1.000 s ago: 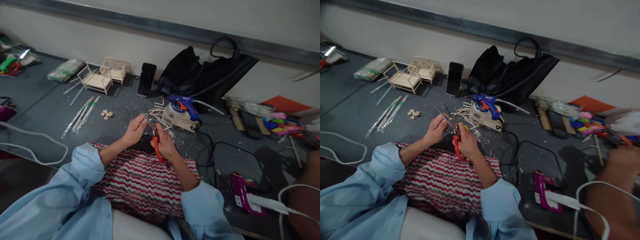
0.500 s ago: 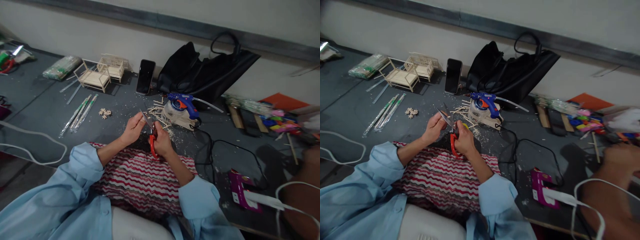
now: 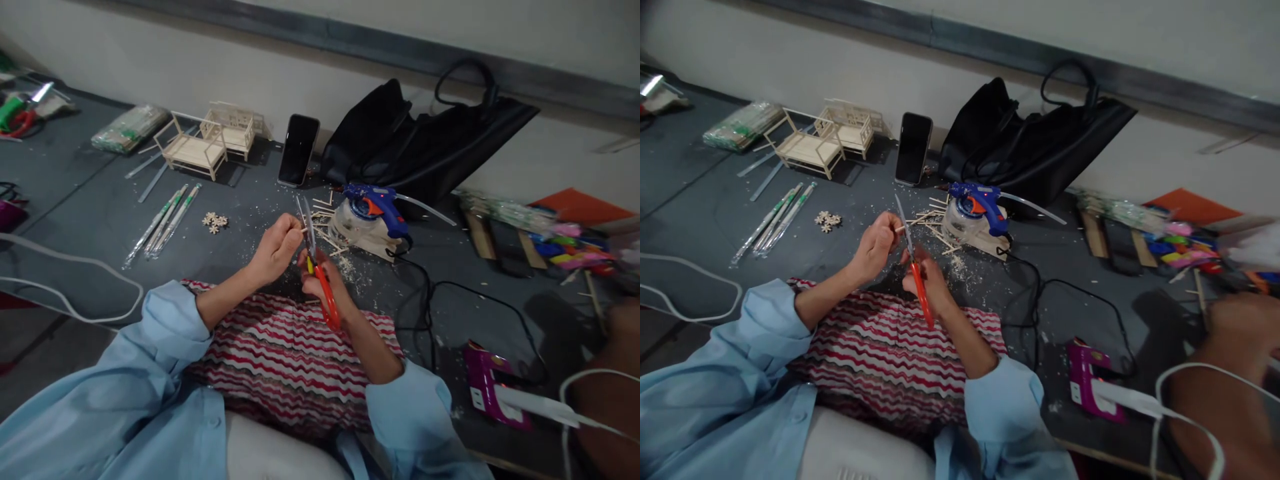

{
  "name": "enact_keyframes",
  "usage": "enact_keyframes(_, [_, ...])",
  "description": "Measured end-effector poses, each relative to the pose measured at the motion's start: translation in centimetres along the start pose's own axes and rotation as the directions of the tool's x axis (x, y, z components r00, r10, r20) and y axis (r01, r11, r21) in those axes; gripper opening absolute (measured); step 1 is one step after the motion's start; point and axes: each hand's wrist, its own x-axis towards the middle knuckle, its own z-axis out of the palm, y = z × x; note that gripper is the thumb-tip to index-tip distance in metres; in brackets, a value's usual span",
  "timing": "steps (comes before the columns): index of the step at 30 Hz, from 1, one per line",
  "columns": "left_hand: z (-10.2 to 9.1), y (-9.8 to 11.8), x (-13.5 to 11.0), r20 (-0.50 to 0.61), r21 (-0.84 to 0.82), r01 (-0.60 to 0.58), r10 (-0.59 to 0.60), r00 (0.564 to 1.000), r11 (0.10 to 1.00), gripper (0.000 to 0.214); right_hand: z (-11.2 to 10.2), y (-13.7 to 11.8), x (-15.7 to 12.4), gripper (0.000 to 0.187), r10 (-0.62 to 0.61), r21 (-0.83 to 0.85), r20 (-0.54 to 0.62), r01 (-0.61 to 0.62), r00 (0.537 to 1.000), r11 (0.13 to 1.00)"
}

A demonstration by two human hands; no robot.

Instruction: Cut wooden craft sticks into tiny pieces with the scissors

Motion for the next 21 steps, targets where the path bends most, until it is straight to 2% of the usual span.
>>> enact_keyframes(3, [0.3, -0.2, 0.0, 0.026, 0.055, 0.023, -0.024, 0.999, 0.998, 0.043, 0.4, -0.2, -0.2, 0.023, 0.043, 0.026, -0.007, -0.043, 0.999, 0.999])
enact_keyframes(6, [0.7, -0.6, -0.1, 0.000, 0.086, 0.031, -0.031, 1.000, 0.996, 0.044, 0.5, -0.2, -0.3, 0.019, 0.064, 0.022, 0.022, -0.065, 0.998, 0.998])
enact_keyframes(11, [1.0, -1.1, -0.1, -0.050, 0.052, 0.081, -0.078, 0.996, 0.995, 0.050, 0.4, -0.1, -0.2, 0.025, 0.104, 0.150, 0.072, -0.114, 0.992, 0.982])
enact_keyframes(15, [1.0, -1.7, 0.0, -0.081, 0.037, 0.095, -0.091, 0.993, 0.995, 0.051, 0.4, -0.4, -0.1, 0.031, 0.136, 0.176, 0.093, -0.151, 0.986, 0.973])
enact_keyframes(21, [0.9, -2.7, -0.1, -0.118, 0.019, 0.082, -0.079, 0.990, 0.996, 0.051, 0.3, -0.8, 0.0, 0.029, 0.171, 0.190, 0.134, -0.195, 0.976, 0.962])
